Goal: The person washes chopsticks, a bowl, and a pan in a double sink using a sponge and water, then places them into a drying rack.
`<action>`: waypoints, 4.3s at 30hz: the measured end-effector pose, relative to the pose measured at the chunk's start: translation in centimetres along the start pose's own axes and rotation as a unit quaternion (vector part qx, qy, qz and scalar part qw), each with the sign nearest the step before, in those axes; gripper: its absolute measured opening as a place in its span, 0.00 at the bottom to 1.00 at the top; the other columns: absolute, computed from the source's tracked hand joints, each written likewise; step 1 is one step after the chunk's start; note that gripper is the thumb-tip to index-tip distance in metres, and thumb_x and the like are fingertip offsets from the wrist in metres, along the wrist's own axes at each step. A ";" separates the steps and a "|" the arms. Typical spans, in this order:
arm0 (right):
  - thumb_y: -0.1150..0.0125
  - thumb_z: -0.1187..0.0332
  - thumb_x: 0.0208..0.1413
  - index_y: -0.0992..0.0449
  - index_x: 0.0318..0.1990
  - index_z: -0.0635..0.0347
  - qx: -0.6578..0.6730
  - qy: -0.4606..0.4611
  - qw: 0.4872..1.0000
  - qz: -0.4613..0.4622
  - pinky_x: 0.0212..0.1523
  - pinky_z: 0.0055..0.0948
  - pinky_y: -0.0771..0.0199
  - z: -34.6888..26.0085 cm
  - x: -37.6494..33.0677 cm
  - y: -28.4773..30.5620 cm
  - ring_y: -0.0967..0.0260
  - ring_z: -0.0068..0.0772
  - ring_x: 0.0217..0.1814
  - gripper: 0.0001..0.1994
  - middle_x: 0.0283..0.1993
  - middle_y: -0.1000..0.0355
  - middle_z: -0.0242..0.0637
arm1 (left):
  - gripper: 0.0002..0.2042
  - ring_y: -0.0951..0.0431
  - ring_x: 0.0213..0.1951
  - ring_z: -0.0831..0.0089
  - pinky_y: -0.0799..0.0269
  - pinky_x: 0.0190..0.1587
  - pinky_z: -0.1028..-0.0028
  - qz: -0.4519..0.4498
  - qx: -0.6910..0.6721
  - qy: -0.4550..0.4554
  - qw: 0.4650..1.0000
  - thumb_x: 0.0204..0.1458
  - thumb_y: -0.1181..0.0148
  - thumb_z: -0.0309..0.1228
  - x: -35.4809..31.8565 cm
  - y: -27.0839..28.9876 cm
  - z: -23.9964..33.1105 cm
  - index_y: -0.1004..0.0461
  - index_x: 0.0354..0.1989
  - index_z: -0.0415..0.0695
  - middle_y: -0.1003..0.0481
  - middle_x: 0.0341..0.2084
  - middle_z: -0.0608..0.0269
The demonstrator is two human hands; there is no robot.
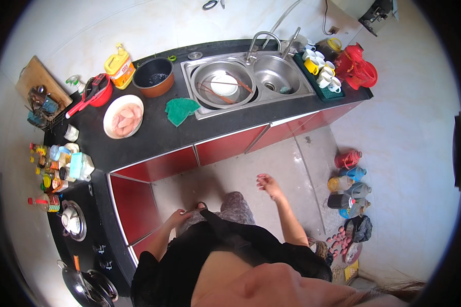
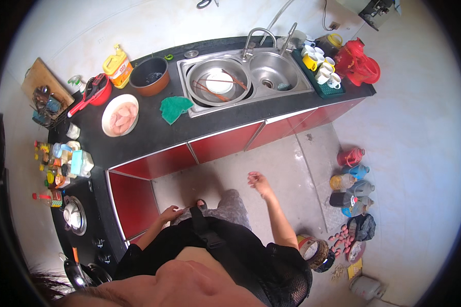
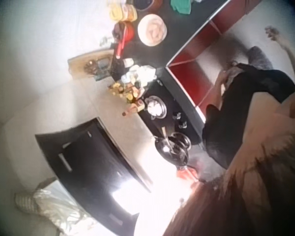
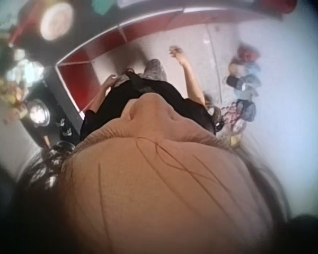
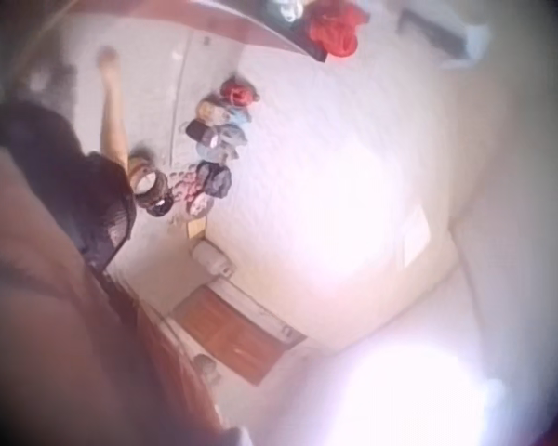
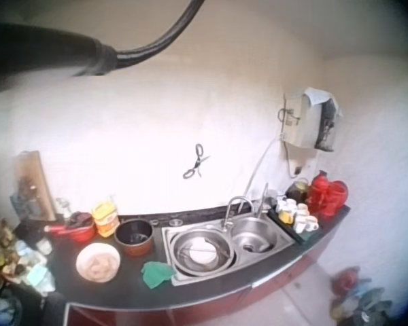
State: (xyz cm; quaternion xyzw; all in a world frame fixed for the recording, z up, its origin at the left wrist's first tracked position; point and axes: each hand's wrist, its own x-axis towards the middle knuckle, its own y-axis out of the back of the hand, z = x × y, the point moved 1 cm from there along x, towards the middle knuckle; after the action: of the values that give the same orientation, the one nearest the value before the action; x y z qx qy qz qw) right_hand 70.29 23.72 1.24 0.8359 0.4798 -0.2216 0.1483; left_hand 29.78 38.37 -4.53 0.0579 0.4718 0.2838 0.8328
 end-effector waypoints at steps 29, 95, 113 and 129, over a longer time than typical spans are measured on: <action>0.46 0.67 0.45 0.50 0.44 0.69 -0.475 0.136 0.860 -0.128 0.39 0.47 0.36 -23.9 48.3 0.8 0.36 0.60 0.38 0.23 0.35 0.34 0.61 | 0.30 0.40 0.48 0.60 0.47 0.52 0.69 0.040 -0.648 0.043 0.759 0.41 0.39 0.41 37.7 5.7 43.6 0.43 0.51 0.43 0.43 0.49 0.49; 0.56 0.68 0.55 0.42 0.47 0.61 0.192 -0.227 0.903 -0.309 0.22 0.18 0.40 -29.0 39.8 9.0 0.43 0.20 0.23 0.13 0.27 0.39 0.31 | 0.26 0.30 0.37 0.59 0.30 0.36 0.64 0.201 -0.598 0.098 0.770 0.39 0.45 0.24 40.6 5.8 45.6 0.46 0.50 0.41 0.37 0.41 0.51; 0.57 0.68 0.55 0.42 0.47 0.61 0.151 -0.224 0.888 -0.374 0.20 0.15 0.39 -29.6 35.3 9.3 0.42 0.18 0.22 0.13 0.25 0.40 0.29 | 0.33 0.30 0.39 0.47 0.30 0.35 0.60 0.334 0.150 0.065 0.928 0.39 0.54 0.21 32.6 12.3 52.5 0.55 0.55 0.62 0.44 0.48 0.41; 0.54 0.69 0.53 0.41 0.34 0.56 0.086 -0.194 0.929 -0.304 0.17 0.16 0.42 -26.3 37.1 9.4 0.44 0.17 0.18 0.04 0.21 0.43 0.27 | 0.28 0.27 0.36 0.59 0.24 0.24 0.71 0.282 -0.617 -0.139 0.721 0.40 0.59 0.16 22.5 15.9 40.2 0.54 0.53 0.50 0.38 0.44 0.52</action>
State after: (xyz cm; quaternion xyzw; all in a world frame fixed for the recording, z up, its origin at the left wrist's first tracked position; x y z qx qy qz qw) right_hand 100.82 58.47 5.11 0.6004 0.6519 -0.4541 0.0913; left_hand 64.88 70.32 6.38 -0.3000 0.0326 0.7223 0.6222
